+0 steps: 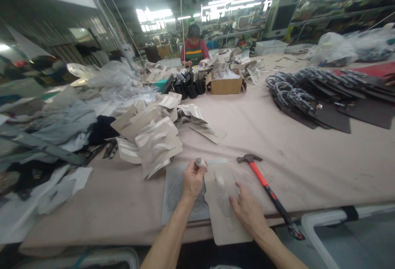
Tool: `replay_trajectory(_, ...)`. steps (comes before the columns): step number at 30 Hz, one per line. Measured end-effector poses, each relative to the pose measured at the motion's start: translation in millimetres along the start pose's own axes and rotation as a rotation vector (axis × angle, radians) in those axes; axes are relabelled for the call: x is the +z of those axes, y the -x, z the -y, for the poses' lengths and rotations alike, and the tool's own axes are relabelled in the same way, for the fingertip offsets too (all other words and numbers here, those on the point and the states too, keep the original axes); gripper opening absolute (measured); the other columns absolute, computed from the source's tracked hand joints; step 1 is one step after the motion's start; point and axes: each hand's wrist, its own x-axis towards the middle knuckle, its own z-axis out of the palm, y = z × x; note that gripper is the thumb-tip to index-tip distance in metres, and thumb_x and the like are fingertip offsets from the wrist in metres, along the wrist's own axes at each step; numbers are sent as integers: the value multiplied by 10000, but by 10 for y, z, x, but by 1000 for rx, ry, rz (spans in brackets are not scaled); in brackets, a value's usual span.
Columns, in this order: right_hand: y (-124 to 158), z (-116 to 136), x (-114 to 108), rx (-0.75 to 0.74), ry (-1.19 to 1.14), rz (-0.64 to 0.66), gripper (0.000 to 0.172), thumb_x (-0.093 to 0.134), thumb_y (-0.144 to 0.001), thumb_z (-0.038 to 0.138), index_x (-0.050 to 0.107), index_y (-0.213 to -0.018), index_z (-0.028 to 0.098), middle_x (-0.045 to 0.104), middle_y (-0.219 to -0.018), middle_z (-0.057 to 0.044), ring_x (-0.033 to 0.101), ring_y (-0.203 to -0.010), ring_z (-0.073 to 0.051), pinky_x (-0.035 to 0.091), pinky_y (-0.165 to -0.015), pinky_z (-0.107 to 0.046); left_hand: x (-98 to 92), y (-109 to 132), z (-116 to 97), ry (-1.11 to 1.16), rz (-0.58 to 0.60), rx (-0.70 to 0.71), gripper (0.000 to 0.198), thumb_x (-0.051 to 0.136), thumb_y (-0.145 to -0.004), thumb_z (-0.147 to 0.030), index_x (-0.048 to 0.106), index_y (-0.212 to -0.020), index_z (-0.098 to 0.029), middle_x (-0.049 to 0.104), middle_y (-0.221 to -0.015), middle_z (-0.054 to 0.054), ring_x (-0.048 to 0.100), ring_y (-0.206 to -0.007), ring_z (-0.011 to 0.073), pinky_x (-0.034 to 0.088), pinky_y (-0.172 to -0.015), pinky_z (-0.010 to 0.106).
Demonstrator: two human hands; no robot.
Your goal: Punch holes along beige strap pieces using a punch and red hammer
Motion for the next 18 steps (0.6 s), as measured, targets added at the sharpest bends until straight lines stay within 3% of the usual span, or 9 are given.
replay_trajectory(2, 3, -6, -11, -8, 94, 28, 578, 459, -938, 286, 425, -1465, 50, 726, -841, -161, 716, -839, -366, 533, -740, -463, 90, -45, 44, -16, 83, -6, 227, 747, -801, -307, 686, -962, -160, 748, -896, 56, 693, -808, 180, 537, -768, 257)
replay_trajectory(5, 14, -22, -45, -45, 187, -9, 550, 492, -936, 318, 485, -1428, 73, 712, -815, -160, 708, -783, -381, 546, -681, -478, 185, -90, 141, -38, 145, -19, 218, 739, -790, -295, 693, -960, -166, 746, -892, 51, 688, -803, 184, 527, -750, 252)
replay_trajectory(7, 20, -5, -66, -162, 201, -147, 498, 496, -918, 299, 538, -1371, 95, 707, -947, -192, 698, -835, -378, 560, -694, -491, 210, -95, 201, -47, 166, -30, 230, 741, -780, -293, 696, -968, -168, 749, -899, 52, 688, -814, 190, 523, -752, 252)
replay_trajectory(10, 6, 107, -99, -470, 79, -341, 470, 461, -938, 274, 511, -1382, 130, 613, -1284, -210, 620, -1131, -365, 554, -882, -525, 206, -75, 257, -61, 174, -34, 234, 746, -785, -321, 694, -957, -172, 751, -906, 54, 689, -830, 198, 522, -770, 261)
replay_trajectory(13, -30, 242, -80, -697, -58, -279, 483, 493, -962, 311, 464, -1421, 161, 534, -1431, -173, 522, -1300, -319, 498, -1031, -519, 186, -57, 266, -73, 175, -41, 247, 743, -801, -358, 682, -953, -173, 751, -907, 58, 689, -829, 201, 524, -774, 270)
replay_trajectory(18, -43, 197, 94, -742, -82, -182, 338, 506, -950, 270, 592, -1250, 142, 666, -1255, -167, 598, -1218, -316, 475, -1055, -566, 185, -55, 233, -65, 155, -64, 240, 741, -799, -371, 673, -915, -173, 741, -859, 42, 679, -778, 188, 524, -724, 257)
